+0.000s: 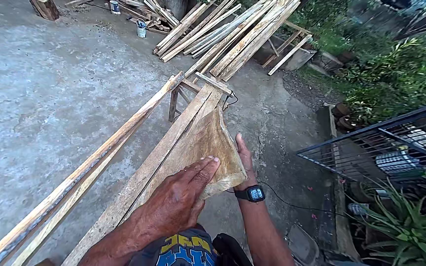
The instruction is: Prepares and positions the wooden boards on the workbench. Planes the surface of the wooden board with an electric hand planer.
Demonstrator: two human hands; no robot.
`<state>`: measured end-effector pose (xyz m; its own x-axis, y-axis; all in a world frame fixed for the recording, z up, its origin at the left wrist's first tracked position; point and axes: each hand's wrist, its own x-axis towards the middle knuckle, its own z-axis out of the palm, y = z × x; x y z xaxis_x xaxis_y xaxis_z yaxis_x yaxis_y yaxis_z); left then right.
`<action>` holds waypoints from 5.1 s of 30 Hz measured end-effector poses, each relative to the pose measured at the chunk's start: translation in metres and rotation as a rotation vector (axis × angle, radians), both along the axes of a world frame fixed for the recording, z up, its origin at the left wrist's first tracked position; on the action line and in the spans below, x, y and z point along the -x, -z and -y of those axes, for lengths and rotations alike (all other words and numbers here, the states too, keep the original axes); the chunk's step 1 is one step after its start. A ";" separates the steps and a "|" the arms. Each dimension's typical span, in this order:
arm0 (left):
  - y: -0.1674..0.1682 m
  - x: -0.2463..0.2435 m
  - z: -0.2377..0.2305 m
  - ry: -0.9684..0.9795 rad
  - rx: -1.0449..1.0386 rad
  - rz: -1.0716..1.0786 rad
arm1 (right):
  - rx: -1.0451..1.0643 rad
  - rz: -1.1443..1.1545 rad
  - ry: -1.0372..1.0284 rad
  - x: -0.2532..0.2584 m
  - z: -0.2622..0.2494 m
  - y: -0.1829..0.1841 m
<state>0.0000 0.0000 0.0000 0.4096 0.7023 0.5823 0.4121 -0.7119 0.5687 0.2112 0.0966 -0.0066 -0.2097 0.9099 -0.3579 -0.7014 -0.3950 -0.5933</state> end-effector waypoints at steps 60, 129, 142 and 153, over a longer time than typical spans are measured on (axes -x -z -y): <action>0.041 0.003 0.003 -0.083 0.729 1.189 | 0.037 -0.031 0.030 -0.038 -0.019 0.064; 0.311 -0.111 -0.233 -0.753 0.499 -0.790 | -0.743 1.964 -0.568 -0.038 -0.246 0.287; 0.322 -0.116 -0.258 -0.899 0.444 -0.705 | -0.890 2.057 -0.409 -0.036 -0.252 0.314; 0.322 -0.106 -0.247 -1.071 0.424 -0.450 | -0.072 1.516 -0.073 -0.037 -0.198 0.297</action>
<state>0.1056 0.2466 -0.3215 -0.3824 0.9056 0.1835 0.8921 0.3101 0.3287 0.2487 0.2945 -0.3033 0.2599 0.9386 -0.2270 0.5894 -0.3404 -0.7326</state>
